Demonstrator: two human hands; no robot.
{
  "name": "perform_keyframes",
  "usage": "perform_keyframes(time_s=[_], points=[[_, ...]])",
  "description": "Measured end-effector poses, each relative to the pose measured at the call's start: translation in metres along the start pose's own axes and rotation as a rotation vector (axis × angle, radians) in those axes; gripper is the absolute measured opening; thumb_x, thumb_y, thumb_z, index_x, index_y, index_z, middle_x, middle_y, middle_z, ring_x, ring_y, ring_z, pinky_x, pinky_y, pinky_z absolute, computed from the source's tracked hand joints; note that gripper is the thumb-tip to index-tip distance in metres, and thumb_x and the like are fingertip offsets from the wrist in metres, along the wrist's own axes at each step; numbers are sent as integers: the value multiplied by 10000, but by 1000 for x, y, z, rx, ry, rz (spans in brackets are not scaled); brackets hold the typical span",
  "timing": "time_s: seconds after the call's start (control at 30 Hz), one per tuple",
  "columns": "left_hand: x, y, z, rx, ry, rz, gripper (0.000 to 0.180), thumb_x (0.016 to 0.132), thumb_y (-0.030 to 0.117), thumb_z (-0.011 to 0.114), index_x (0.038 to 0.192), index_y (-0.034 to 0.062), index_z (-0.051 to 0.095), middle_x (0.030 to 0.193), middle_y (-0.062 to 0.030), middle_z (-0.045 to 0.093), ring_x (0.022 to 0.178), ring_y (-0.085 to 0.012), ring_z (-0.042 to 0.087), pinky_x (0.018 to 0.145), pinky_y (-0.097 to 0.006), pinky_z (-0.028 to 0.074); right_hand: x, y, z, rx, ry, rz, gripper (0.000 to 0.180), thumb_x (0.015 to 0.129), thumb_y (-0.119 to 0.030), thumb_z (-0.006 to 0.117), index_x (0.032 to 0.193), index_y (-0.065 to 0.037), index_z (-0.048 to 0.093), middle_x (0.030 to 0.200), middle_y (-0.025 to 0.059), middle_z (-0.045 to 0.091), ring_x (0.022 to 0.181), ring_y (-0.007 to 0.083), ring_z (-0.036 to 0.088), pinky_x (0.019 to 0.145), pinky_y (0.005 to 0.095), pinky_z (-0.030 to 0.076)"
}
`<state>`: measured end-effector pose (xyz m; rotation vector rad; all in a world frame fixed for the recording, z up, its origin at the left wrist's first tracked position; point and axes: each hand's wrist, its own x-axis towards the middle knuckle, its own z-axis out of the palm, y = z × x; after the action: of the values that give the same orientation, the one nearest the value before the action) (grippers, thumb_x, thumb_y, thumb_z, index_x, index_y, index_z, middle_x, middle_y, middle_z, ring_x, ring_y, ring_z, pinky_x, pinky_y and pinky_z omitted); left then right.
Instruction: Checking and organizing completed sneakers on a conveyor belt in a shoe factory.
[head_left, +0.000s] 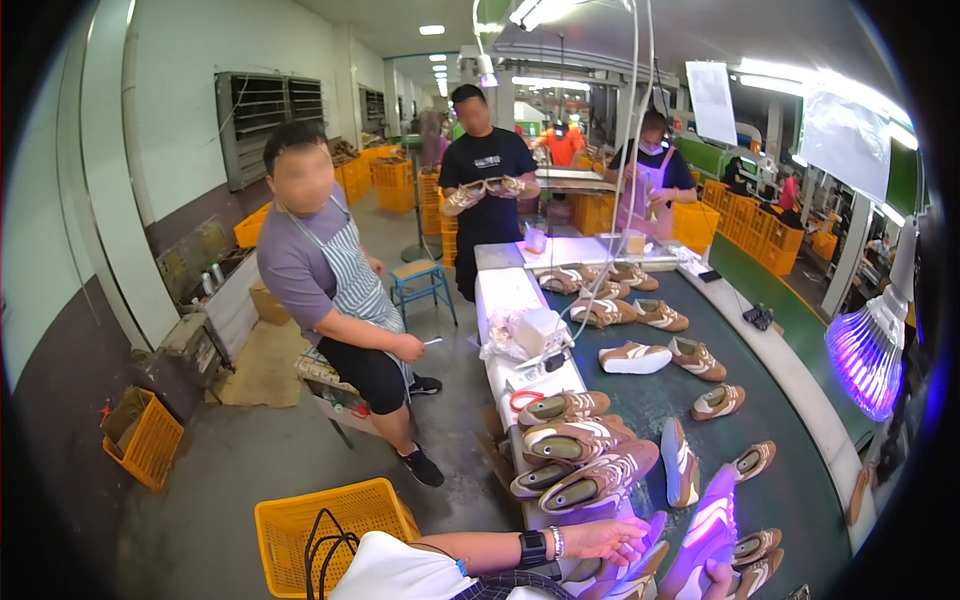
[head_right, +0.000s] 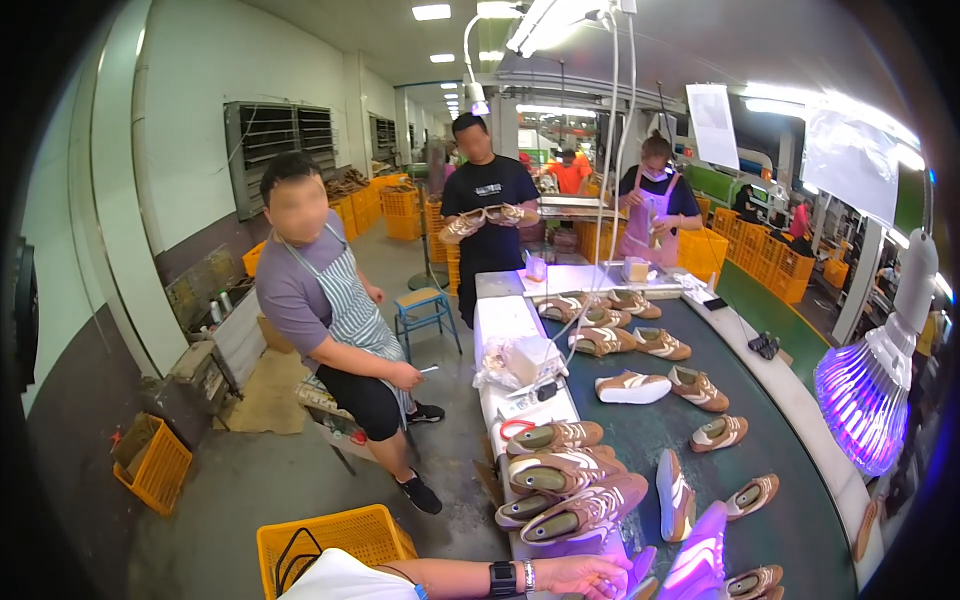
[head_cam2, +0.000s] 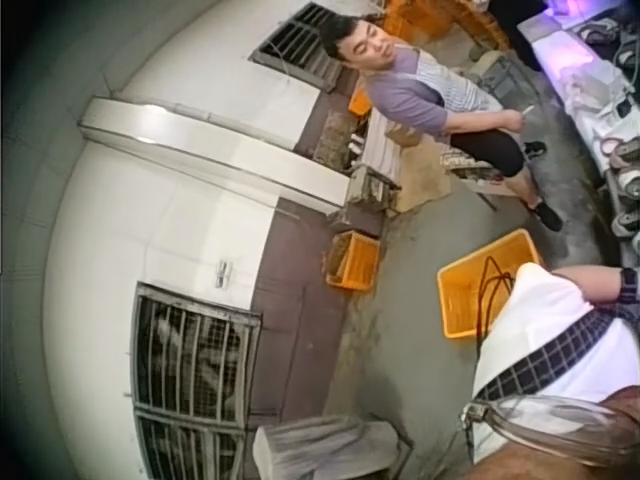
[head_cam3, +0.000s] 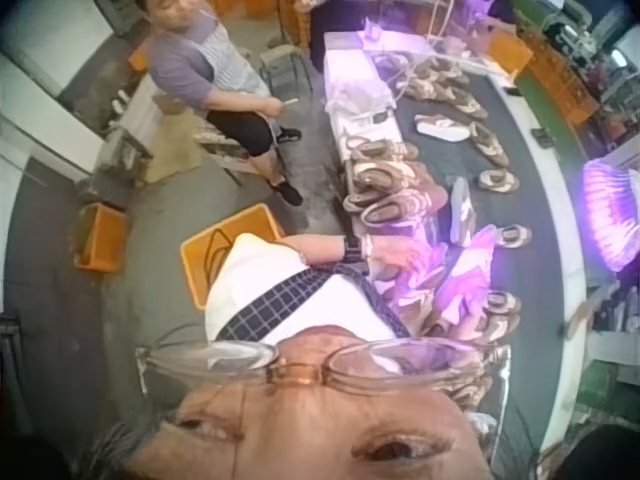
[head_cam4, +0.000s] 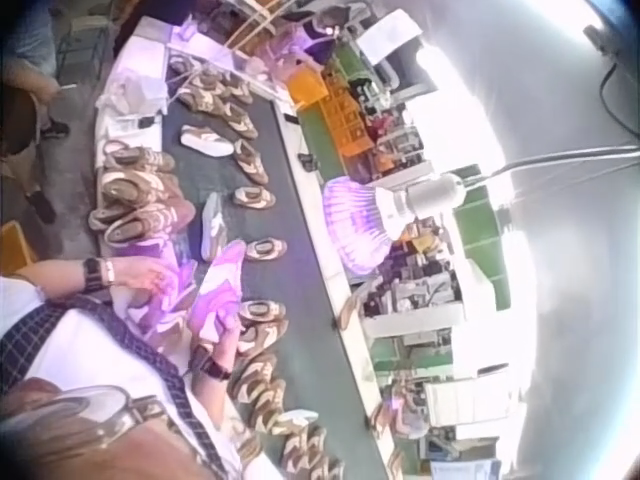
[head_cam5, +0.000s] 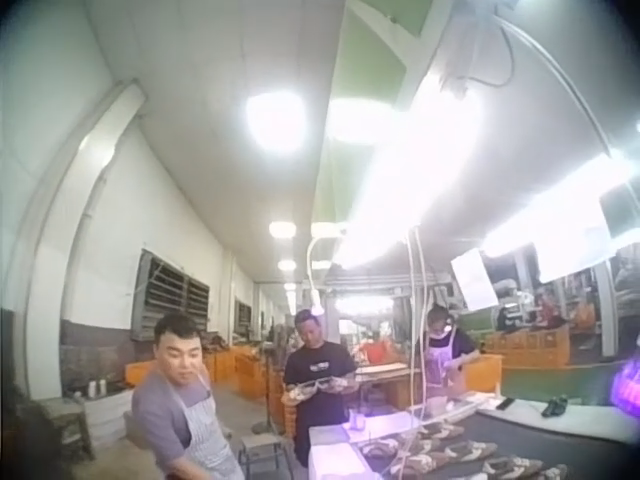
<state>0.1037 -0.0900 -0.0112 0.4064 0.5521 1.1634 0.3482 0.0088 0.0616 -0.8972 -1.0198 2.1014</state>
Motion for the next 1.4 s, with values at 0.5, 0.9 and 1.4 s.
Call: perform_keyframes(time_s=[0.5,0.9,1.4], points=[[-4,-27,-26,-461,136,106,524,854,349,590,1246,31,447,1188,-125,559,1060,-223,548,987,-382,392,190,69,-186,-551,689,-288,532,804,-273,640,1148,91,462,1150,280,538,1004,312,573,836,365,455],[-37,-10,-11,-276,257,154,508,859,247,556,1283,14,399,1202,-126,544,1085,-207,535,991,-357,390,221,46,-158,-651,1558,89,653,676,-273,701,1136,105,432,1160,296,488,1023,423,535,893,442,446],[-25,-3,-20,-334,136,80,601,810,321,604,1280,6,403,1214,-164,534,1092,-253,536,986,-389,393,56,27,-135,297,221,-48,421,822,-247,576,1166,-18,493,1105,103,584,982,275,575,798,430,489]])
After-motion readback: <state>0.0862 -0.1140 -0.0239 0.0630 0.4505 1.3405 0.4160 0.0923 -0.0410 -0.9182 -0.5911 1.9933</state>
